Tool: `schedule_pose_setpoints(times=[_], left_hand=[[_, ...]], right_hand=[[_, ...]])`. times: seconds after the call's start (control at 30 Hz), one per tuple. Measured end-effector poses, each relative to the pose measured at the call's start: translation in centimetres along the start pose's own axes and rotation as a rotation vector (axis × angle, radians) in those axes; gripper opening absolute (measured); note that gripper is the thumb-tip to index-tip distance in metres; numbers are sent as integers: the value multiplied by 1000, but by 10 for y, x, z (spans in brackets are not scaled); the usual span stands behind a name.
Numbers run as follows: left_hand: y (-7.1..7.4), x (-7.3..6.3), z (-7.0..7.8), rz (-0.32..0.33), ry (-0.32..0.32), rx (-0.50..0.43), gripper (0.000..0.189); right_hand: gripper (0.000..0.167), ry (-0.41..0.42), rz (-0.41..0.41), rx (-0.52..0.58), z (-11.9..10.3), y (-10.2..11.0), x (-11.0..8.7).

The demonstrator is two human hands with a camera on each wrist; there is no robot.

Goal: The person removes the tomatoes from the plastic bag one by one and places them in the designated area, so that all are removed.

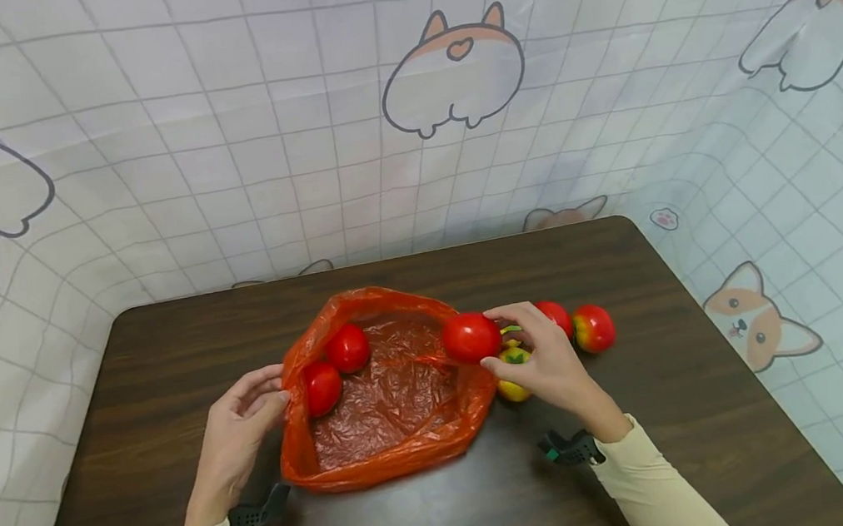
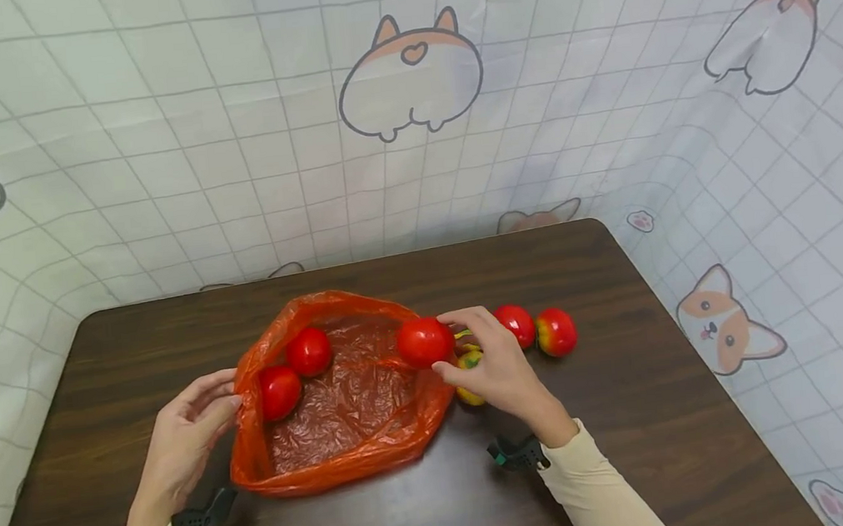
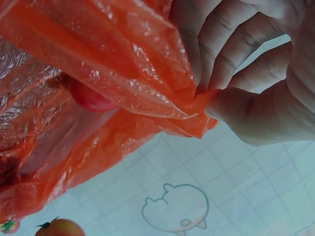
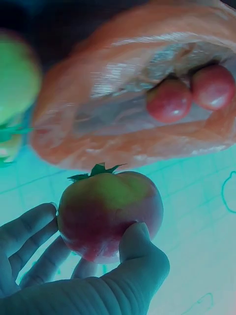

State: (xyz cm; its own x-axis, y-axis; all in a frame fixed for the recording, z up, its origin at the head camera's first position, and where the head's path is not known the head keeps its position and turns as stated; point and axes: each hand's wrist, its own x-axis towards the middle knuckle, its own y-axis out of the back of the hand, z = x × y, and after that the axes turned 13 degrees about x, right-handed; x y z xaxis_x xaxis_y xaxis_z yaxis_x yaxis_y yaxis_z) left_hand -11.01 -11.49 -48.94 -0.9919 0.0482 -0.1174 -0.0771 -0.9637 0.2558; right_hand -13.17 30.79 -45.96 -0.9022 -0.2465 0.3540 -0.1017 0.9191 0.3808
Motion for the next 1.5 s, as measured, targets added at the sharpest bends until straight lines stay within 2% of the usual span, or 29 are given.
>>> schedule_pose_setpoints(times=[0.3, 0.5, 0.9, 1.2, 1.5], left_hand=[[-1, -2, 1, 3, 3, 27, 49], [-3, -3, 5, 17, 1, 28, 46], [-2, -5, 5, 44, 14, 57, 47], [-2, -5, 6, 54, 28, 61, 47], [-3, -3, 11, 66, 21, 23, 46]], right_hand=[[59, -25, 81, -84, 15, 30, -18], [59, -44, 134, -82, 22, 43, -30], [62, -35, 211, -102, 35, 62, -52], [65, -23, 269, -75, 49, 70, -69], [62, -89, 284, -59, 60, 72, -81]])
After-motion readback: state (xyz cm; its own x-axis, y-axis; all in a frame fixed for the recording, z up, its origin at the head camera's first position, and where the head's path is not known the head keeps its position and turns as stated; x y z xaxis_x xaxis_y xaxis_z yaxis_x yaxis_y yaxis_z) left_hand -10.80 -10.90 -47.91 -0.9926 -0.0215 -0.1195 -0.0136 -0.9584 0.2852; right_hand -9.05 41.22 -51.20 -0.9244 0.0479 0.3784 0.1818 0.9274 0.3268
